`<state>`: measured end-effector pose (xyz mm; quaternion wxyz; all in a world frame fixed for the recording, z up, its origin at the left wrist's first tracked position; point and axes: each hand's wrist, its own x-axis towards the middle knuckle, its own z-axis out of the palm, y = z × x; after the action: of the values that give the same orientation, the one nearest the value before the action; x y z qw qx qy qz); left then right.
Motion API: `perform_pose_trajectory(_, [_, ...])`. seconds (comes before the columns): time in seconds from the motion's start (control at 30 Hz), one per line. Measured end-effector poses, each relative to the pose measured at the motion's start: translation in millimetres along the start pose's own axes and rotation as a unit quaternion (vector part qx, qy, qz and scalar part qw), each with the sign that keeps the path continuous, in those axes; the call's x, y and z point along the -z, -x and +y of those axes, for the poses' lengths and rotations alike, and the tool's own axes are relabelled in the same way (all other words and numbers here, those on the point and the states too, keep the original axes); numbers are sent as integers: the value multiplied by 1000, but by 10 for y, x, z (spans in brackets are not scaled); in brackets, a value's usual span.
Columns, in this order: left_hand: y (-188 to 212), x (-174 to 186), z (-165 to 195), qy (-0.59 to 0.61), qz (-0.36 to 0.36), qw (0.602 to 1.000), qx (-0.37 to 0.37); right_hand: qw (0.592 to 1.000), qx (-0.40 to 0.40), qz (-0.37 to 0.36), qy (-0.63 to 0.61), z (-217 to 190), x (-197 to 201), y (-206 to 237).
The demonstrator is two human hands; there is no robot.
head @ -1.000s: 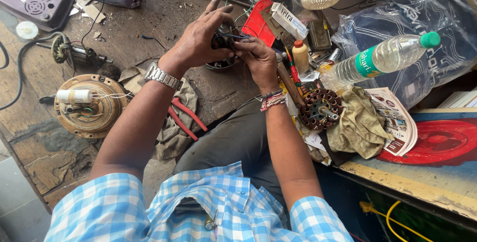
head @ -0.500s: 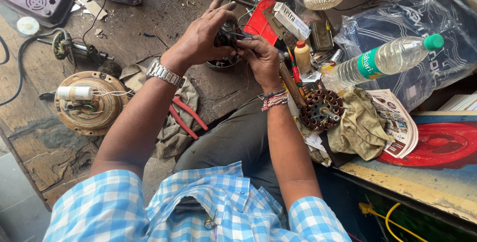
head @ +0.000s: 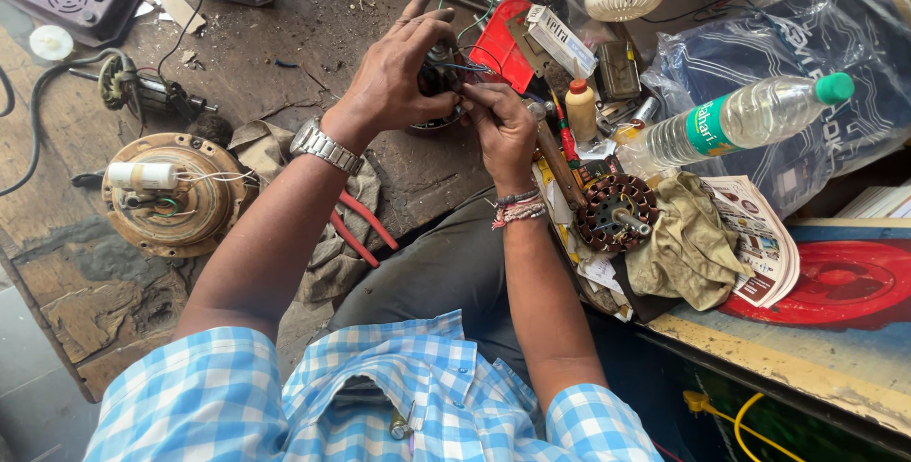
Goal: The person repairs an electric motor by hand, using pliers and a screwdriver to adjust and connect wires. They manipulate the motor housing and internal components, occasionally using a hammer to tap parts into place.
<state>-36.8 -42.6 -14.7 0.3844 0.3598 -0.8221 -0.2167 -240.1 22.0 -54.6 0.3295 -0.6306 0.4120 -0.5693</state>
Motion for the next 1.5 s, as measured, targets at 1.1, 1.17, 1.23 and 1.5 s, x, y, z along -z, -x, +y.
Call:
perform_pose_trajectory(1.1, [8, -43, -61, -20, -24, 1000, 1, 975, -73, 3, -208, 336, -17, 117])
perform_pose_trajectory(1.17, [11, -54, -67, -26, -23, 999, 0, 972, -90, 9, -219, 317, -24, 111])
perform_pose_trajectory(1.23, [13, -59, -71, -30, -25, 999, 4, 978, -86, 4, -190, 270, -25, 112])
perform_pose_trajectory(1.5, [11, -29, -65, -17, -27, 999, 7, 995, -31, 12, -93, 72, -38, 141])
